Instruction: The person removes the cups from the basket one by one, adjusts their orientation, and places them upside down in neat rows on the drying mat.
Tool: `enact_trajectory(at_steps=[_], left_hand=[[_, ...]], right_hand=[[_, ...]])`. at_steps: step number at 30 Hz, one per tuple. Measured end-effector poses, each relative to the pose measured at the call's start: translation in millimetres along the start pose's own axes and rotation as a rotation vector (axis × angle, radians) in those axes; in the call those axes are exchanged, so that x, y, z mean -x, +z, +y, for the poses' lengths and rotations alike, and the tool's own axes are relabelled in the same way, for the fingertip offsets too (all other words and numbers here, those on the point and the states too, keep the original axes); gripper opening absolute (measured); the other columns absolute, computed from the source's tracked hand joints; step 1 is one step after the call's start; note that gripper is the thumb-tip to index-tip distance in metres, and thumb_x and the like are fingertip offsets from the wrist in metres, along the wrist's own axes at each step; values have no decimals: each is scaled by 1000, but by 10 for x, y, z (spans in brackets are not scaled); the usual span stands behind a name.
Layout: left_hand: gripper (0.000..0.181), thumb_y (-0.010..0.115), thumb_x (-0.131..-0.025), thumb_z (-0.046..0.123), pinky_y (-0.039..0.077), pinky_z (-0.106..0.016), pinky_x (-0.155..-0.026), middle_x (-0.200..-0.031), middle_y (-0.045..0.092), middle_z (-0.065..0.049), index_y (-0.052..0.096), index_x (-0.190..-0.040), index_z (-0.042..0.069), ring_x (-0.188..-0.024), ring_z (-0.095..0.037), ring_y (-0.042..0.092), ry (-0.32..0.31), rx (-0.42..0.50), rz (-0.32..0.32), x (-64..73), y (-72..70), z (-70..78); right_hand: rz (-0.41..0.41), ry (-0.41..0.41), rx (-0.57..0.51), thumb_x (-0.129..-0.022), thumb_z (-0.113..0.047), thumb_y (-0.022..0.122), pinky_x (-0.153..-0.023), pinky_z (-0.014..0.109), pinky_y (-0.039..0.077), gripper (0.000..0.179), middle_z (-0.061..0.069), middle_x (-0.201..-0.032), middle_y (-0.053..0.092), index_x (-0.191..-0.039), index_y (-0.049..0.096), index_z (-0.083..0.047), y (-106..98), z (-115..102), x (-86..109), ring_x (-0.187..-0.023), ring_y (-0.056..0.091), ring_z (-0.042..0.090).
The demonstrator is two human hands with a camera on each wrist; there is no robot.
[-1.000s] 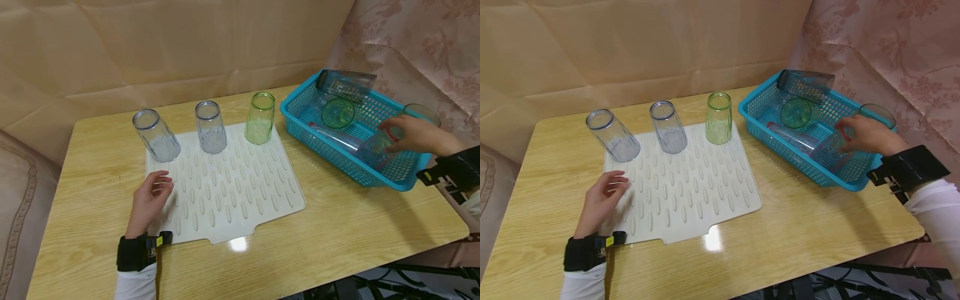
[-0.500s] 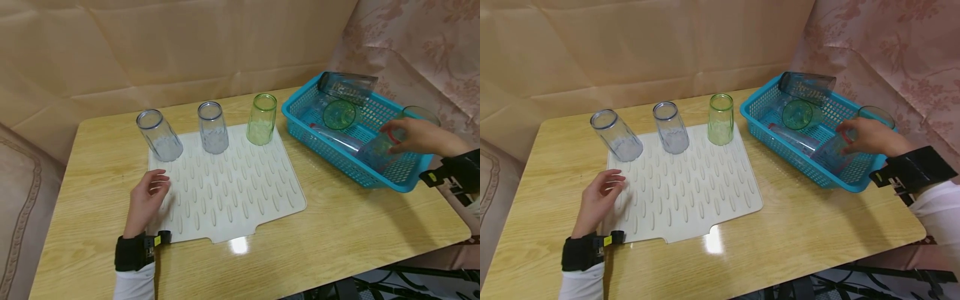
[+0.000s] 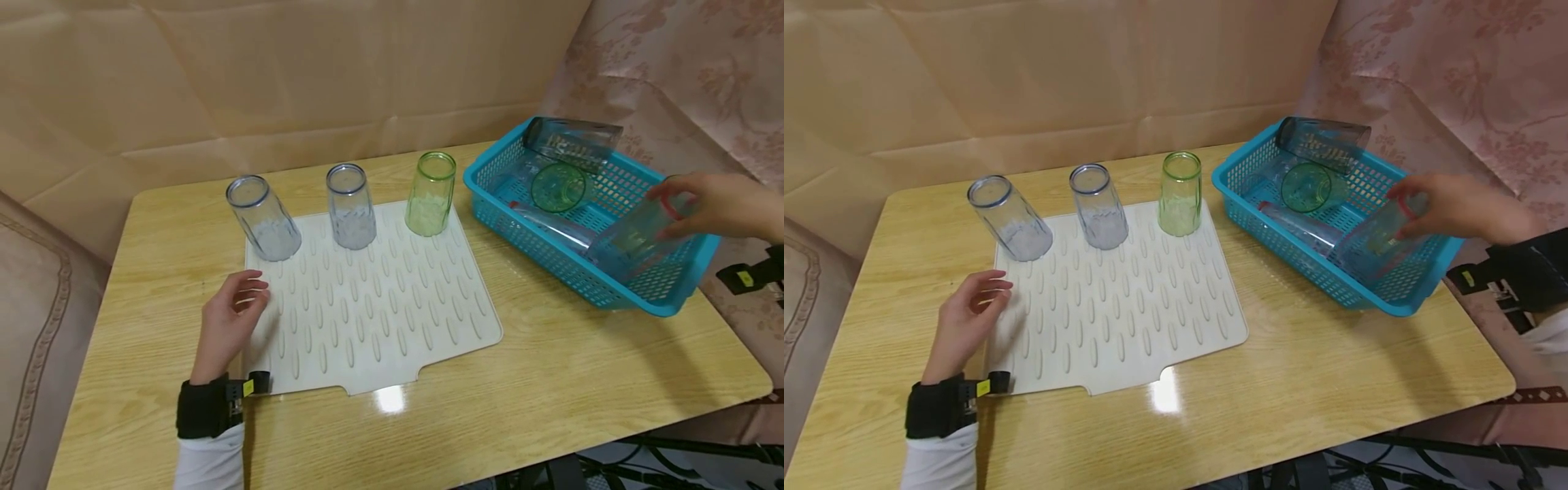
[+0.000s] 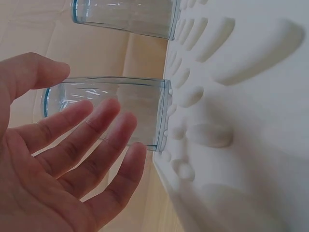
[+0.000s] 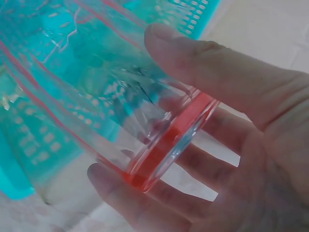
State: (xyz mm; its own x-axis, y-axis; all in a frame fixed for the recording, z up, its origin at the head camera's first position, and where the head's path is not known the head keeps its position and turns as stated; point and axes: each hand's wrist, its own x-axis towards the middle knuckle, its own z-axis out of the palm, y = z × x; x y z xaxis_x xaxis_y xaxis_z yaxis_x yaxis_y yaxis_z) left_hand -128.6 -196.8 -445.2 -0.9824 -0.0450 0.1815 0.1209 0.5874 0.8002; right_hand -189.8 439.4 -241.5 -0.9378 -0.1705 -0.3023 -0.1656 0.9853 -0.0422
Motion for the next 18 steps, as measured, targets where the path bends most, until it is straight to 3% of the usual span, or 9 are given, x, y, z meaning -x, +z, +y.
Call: enact_trajectory(at_steps=[3, 7, 10, 18], left_hand=[[39, 59, -97, 27, 50, -29, -82, -111, 63, -8, 53, -130, 8, -98, -22, 61, -14, 3, 3, 10, -35, 71], [36, 60, -96, 15, 50, -39, -86, -112, 63, -15, 52, -129, 3, -100, -28, 60, -47, 26, -10, 46, -106, 248], [37, 60, -96, 13, 49, -47, -89, -114, 62, -19, 51, -130, 1, -102, -32, 59, -62, 45, -24, 64, -141, 275], [43, 60, -96, 29, 51, -38, -87, -116, 62, -10, 51, -135, 13, -103, -26, 59, -24, 3, 0, 8, -112, -211]], right_hand=[[20, -11, 50, -73, -17, 84, -76, 66, 44, 64, 36, -116, 51, -120, 51, 10, -84, -4, 5, -103, 47, 62], [37, -32, 85, -72, -13, 84, -76, 64, 45, 67, 35, -112, 52, -122, 48, 11, -199, -6, -10, -101, 48, 59], [34, -30, 108, -72, -14, 84, -73, 62, 47, 70, 37, -114, 50, -124, 45, 11, -279, -16, -20, -98, 49, 58], [106, -69, 169, -67, -12, 88, -69, 62, 48, 70, 39, -112, 51, -121, 48, 9, -423, -163, -60, -90, 52, 55]])
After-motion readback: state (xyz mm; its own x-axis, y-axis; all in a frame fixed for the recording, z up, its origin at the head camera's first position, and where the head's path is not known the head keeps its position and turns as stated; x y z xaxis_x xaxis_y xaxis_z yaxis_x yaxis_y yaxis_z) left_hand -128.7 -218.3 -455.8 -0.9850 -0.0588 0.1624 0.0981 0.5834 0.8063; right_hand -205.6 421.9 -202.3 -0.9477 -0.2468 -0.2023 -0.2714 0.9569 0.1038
